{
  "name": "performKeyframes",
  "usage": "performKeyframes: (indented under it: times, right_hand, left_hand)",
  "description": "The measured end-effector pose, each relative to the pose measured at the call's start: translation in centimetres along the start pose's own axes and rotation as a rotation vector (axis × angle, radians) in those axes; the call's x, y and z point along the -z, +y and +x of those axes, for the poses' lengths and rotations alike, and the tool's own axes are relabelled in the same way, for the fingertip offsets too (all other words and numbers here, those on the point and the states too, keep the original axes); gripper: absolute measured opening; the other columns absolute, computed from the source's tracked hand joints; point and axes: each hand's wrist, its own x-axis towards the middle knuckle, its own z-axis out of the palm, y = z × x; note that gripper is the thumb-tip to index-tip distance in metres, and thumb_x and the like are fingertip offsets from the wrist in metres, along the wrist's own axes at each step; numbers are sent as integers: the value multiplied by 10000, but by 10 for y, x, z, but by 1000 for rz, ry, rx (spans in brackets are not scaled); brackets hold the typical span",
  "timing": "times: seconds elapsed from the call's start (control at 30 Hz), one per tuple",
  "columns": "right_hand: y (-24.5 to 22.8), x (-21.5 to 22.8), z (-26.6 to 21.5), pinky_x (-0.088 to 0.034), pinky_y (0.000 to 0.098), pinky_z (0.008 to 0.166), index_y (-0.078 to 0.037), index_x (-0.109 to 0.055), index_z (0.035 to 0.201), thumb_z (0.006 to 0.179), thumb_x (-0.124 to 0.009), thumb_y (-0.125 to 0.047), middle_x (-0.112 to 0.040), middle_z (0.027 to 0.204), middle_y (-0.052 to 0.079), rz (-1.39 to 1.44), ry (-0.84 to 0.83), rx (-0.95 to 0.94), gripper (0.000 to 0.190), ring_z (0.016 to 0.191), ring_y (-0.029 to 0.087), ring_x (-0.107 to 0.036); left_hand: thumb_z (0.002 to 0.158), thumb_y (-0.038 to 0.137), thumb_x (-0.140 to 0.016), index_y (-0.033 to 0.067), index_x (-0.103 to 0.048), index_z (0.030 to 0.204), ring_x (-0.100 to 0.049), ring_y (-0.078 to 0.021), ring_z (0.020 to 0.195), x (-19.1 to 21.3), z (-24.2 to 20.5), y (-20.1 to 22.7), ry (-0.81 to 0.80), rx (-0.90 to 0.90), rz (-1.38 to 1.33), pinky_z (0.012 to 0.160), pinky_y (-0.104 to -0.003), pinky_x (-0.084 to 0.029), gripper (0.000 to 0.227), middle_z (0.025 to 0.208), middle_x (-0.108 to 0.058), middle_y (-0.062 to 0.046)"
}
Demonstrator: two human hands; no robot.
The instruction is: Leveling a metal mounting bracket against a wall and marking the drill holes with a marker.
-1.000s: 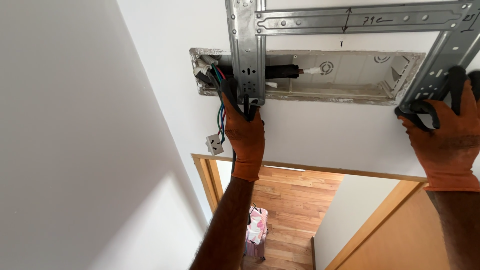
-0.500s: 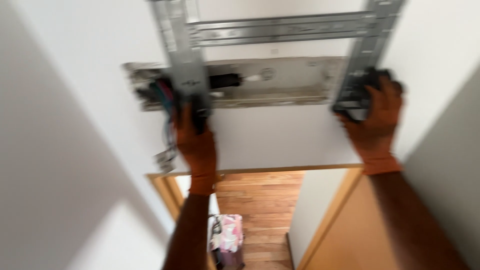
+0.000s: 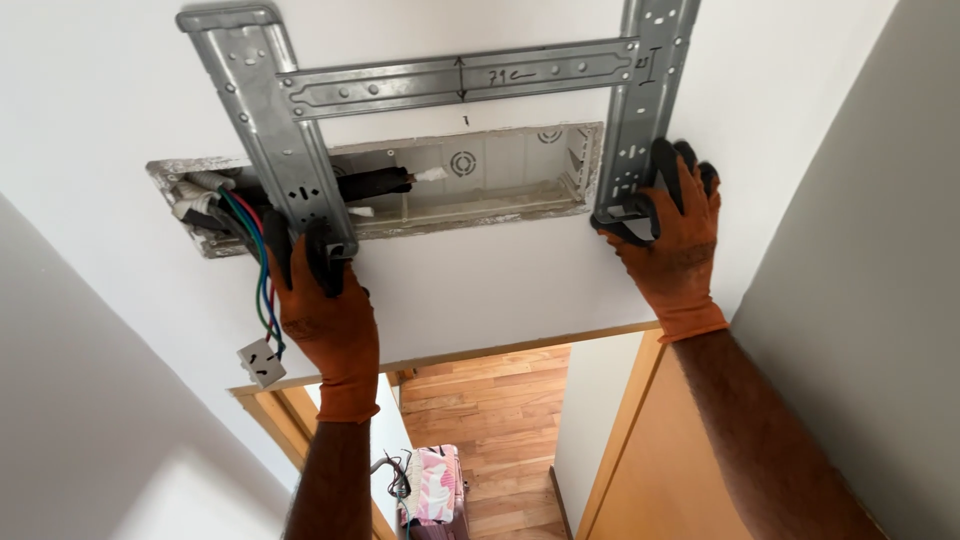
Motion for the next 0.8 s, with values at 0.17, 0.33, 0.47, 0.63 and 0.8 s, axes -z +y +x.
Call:
performKeyframes:
  times: [0.17, 0.33, 0.47, 0.63, 0.8]
  right_hand:
    - [3, 4, 1, -344, 625, 1147, -136, -719, 993, 888, -772, -656, -591, 1395, 308, 11, -59, 45, 533, 1322, 519, -557]
    - [-12, 12, 6, -389, 632, 1153, -5, -766, 1043, 897, -942, -327, -570, 1492, 379, 49, -29, 110, 395, 1393, 566, -536]
    - [-25, 24, 14, -481, 593, 1164, 42, -838, 978, 965, -986, -408, -710, 1453, 448, -78, -30, 167, 474, 1386, 599, -655]
    - [-15, 13, -13, -615, 509, 1131, 39, -830, 1137, 887, -1048, -239, -519, 1688, 311, -139, -188, -30, 432, 1547, 432, -551]
    - [-26, 16, -9, -627, 499, 1035, 89, -811, 1187, 900, -971, -59, -382, 1793, 251, 15, -285, -198, 360, 1576, 409, -475]
  left_hand:
    - [815, 68, -829, 153, -667, 1346, -641, -514, 1168, 3, 0, 1, -25, 16, -45, 1001, -518, -544, 562, 1419, -573, -261]
    - [810, 29, -691, 94, -582, 1443, -554, -395, 1299, -19, -19, -41, -70, 38, -75, 1130, -471, -413, 646, 1394, -645, -177]
    - [786, 82, -707, 150, -581, 1434, -566, -438, 1293, -6, -13, -15, -112, 159, -62, 1088, -483, -457, 664, 1533, -523, -196]
    - [910, 53, -694, 130, -570, 1412, -651, -347, 1267, 7, -4, 2, -161, 229, -151, 819, -388, -657, 522, 1585, -460, -163]
    - [901, 31, -709, 121, -561, 1413, -579, -361, 1363, 3, -5, -1, -161, 203, -146, 932, -421, -631, 541, 1595, -448, -163]
